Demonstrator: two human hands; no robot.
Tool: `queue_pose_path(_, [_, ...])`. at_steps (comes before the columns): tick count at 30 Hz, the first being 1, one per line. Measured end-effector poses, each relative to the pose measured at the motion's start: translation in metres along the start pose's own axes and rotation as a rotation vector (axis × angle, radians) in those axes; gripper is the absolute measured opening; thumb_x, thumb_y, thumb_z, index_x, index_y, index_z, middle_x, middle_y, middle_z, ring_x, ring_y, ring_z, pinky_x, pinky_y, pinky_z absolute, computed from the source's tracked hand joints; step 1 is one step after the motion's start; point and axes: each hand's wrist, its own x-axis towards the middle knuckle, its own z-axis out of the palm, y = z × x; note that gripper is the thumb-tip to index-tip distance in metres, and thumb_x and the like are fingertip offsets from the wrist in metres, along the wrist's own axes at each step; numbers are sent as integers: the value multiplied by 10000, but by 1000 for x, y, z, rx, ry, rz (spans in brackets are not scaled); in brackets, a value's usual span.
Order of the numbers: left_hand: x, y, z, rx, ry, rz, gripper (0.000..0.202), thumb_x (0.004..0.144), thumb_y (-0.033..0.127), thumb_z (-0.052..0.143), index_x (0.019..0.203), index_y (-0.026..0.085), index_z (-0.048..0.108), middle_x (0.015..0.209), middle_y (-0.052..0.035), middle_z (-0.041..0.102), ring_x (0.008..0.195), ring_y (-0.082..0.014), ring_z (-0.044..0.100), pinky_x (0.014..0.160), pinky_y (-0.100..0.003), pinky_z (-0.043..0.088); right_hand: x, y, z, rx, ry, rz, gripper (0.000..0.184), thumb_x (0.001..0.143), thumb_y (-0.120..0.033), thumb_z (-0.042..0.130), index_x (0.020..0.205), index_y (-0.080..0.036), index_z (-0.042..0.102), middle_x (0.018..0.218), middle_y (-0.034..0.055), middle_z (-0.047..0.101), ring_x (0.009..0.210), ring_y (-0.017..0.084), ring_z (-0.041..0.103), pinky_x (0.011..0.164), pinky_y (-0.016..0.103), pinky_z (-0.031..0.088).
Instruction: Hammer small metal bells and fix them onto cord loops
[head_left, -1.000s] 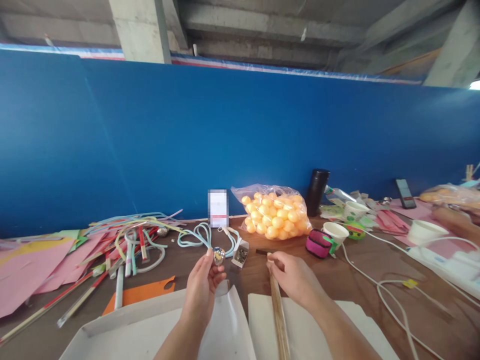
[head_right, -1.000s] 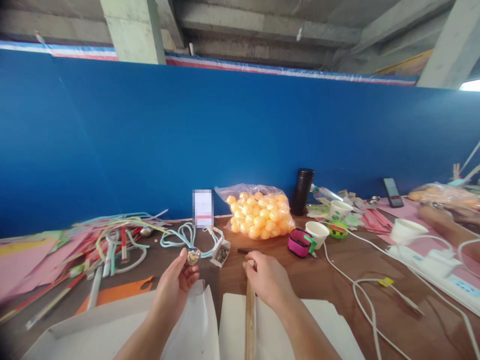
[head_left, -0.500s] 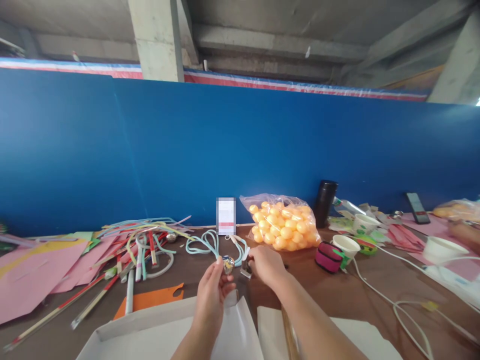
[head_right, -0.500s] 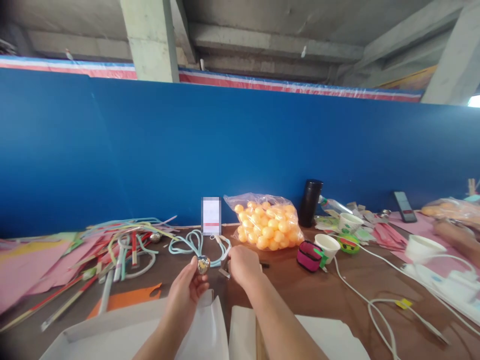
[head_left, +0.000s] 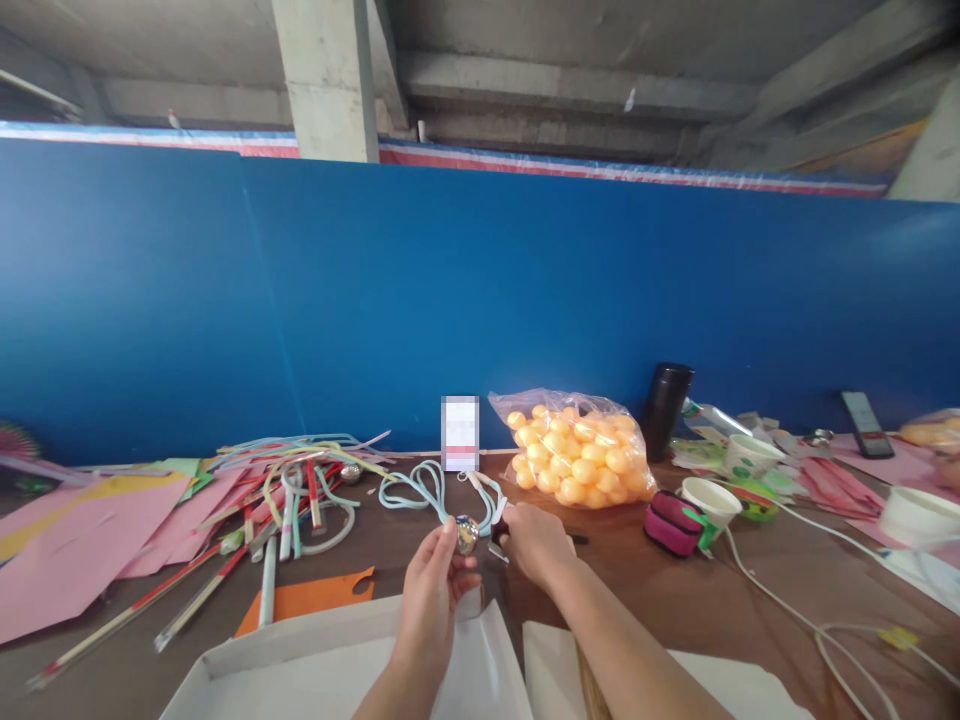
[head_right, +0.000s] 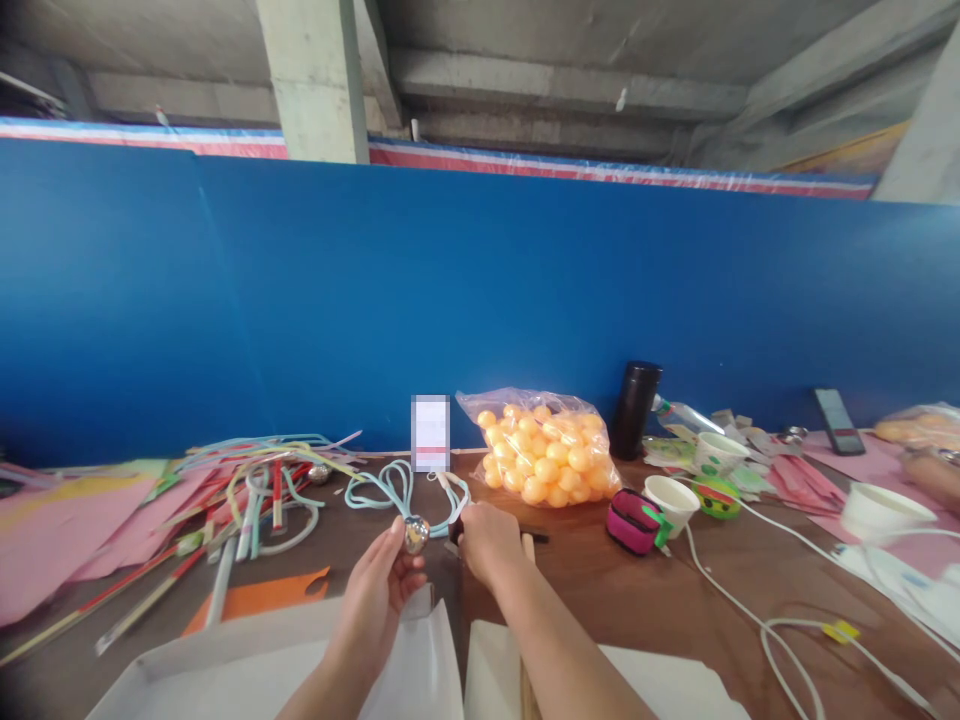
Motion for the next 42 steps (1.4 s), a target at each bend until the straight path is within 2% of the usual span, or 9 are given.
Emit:
queue_pose_path(15, [0,1,0,-37,-10,11,357,681,426,697,842,123,600,699,-7,546,563,-76,531,475,-185,480,0,7,-5,166,67,32,203,767,-153,494,816,-257,661,878,18,678,871,192,615,646,257,344])
queue_pose_path(20, [1,2,-2,-132,-29,-3,277,718,355,684,833,117,600,695,-20,574,549,-78,541,476,-186,492,-7,11,-10,270,100,68,126,772,-221,526,705,-228,633,744,16,677,763,196,618,592,259,332])
queue_pose_path(24, [2,5,-1,-236,-14,-61,199,778,286,629,841,99,609,750,-59,617,573,-83,571,522,-188,515,-14,12,-20,381,134,98,146,816,-264,490,719,-202,579,727,16,666,660,157,613,560,237,368])
queue_pose_path(27, [3,8,1,-279,-23,-96,158,788,248,615,847,101,611,773,-73,634,599,-97,593,562,-199,528,-24,4,-31,574,137,59,182,870,-293,416,787,-202,551,740,-3,663,565,106,596,506,196,400])
queue_pose_path(28, [2,9,1,-284,-30,-103,150,787,238,615,851,103,611,780,-75,638,609,-102,599,571,-204,530,-29,0,-36,708,141,41,181,871,-310,423,803,-200,549,732,-1,658,546,105,587,474,188,398])
queue_pose_path(30, [1,9,2,-281,-47,-113,148,785,231,616,860,103,612,787,-79,642,628,-112,608,585,-211,532,-40,-10,-43,948,157,6,192,857,-350,462,795,-193,554,676,-4,628,519,106,553,417,176,381])
queue_pose_path(33, [-1,8,1,-267,-120,-120,181,792,240,610,901,96,620,790,-82,644,658,-119,615,617,-213,530,-58,-26,-49,1125,160,15,170,819,-354,548,818,-186,573,592,-27,576,479,89,500,393,161,356])
queue_pose_path(38, [-4,3,-1,-246,-257,-102,258,807,250,591,1030,121,610,885,-82,653,717,-119,617,679,-225,522,-69,-37,-40,1327,100,27,179,808,-348,591,818,-170,575,535,-43,542,406,50,417,380,151,310])
queue_pose_path(42, [-6,3,-1,-202,-326,-88,309,814,261,579,1104,156,591,945,-79,648,765,-133,620,723,-256,517,-65,-37,-30,1518,50,12,171,803,-322,601,811,-153,578,682,8,620,428,32,411,391,153,294])
